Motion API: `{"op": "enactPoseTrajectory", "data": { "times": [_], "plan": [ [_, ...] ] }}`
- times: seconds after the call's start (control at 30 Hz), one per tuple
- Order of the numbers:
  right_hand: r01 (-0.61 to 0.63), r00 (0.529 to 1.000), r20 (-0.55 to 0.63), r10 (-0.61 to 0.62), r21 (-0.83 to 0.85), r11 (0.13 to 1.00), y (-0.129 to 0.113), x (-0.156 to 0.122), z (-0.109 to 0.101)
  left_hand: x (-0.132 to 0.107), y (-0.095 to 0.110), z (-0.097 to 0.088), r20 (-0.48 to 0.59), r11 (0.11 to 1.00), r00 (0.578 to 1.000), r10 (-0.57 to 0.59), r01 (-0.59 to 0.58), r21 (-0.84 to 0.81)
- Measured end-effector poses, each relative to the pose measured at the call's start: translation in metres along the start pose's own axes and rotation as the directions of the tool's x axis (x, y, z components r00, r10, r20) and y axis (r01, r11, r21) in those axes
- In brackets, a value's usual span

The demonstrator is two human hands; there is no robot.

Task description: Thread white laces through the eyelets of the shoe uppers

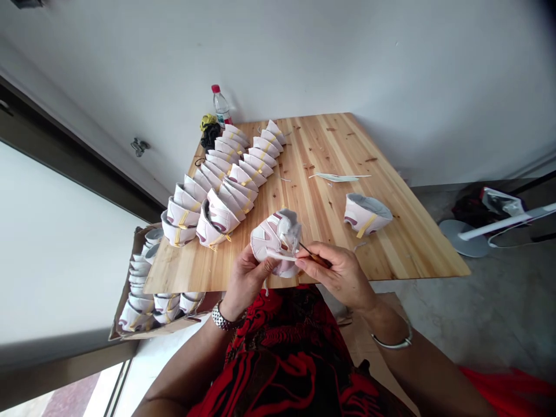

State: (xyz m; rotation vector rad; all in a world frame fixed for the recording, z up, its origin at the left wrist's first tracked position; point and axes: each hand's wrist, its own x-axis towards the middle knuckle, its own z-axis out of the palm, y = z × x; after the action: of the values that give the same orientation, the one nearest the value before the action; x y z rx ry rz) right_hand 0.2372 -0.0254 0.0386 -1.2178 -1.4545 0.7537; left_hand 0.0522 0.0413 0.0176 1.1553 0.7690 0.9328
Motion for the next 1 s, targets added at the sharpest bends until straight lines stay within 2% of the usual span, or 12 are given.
{"op": "enactPoseTrajectory", "data": {
  "times": [0.1, 0.2, 0.33, 0.63, 0.8, 0.87, 0.93, 1.0],
  "plan": [
    [-0.161, 0.987, -0.019, 0.161, 0.021, 0.987, 0.004, -0.001, 0.006, 0.0, 0.0, 0.001, -0.004, 1.0, 1.0, 0.009, -0.009, 0.025],
    [-0.238, 0.967, -0.076, 0.241, 0.052, 0.97, 0.006, 0.001, 0.011, 0.001, 0.001, 0.004, -0.003, 0.998, 1.0, -0.024, 0.024, -0.056],
    [-0.267, 0.952, -0.121, 0.28, 0.114, 0.957, 0.007, 0.002, 0.015, 0.002, -0.003, 0.004, -0.028, 0.981, 0.996, -0.081, 0.074, -0.182],
    [-0.25, 0.952, -0.145, 0.268, 0.132, 0.959, 0.006, 0.0, 0.023, 0.001, -0.006, 0.005, -0.149, 0.97, 0.98, -0.128, 0.092, -0.227],
    [-0.199, 0.968, -0.143, 0.204, 0.052, 0.979, 0.011, -0.004, 0.027, 0.002, -0.007, 0.004, -0.18, 0.97, 0.975, -0.127, 0.084, -0.228],
    [-0.138, 0.977, -0.168, 0.13, -0.038, 0.99, 0.011, -0.007, 0.025, 0.002, -0.008, 0.001, -0.195, 0.975, 0.975, -0.108, 0.066, -0.214],
    [-0.011, 0.969, -0.244, -0.038, -0.197, 0.98, 0.008, -0.009, 0.021, 0.002, -0.009, -0.002, -0.213, 0.985, 0.974, -0.075, 0.039, -0.169],
    [0.147, 0.929, -0.264, -0.258, -0.376, 0.915, 0.0, -0.01, 0.017, 0.001, -0.009, -0.005, -0.227, 0.995, 0.974, -0.027, 0.004, -0.098]
  ]
}}
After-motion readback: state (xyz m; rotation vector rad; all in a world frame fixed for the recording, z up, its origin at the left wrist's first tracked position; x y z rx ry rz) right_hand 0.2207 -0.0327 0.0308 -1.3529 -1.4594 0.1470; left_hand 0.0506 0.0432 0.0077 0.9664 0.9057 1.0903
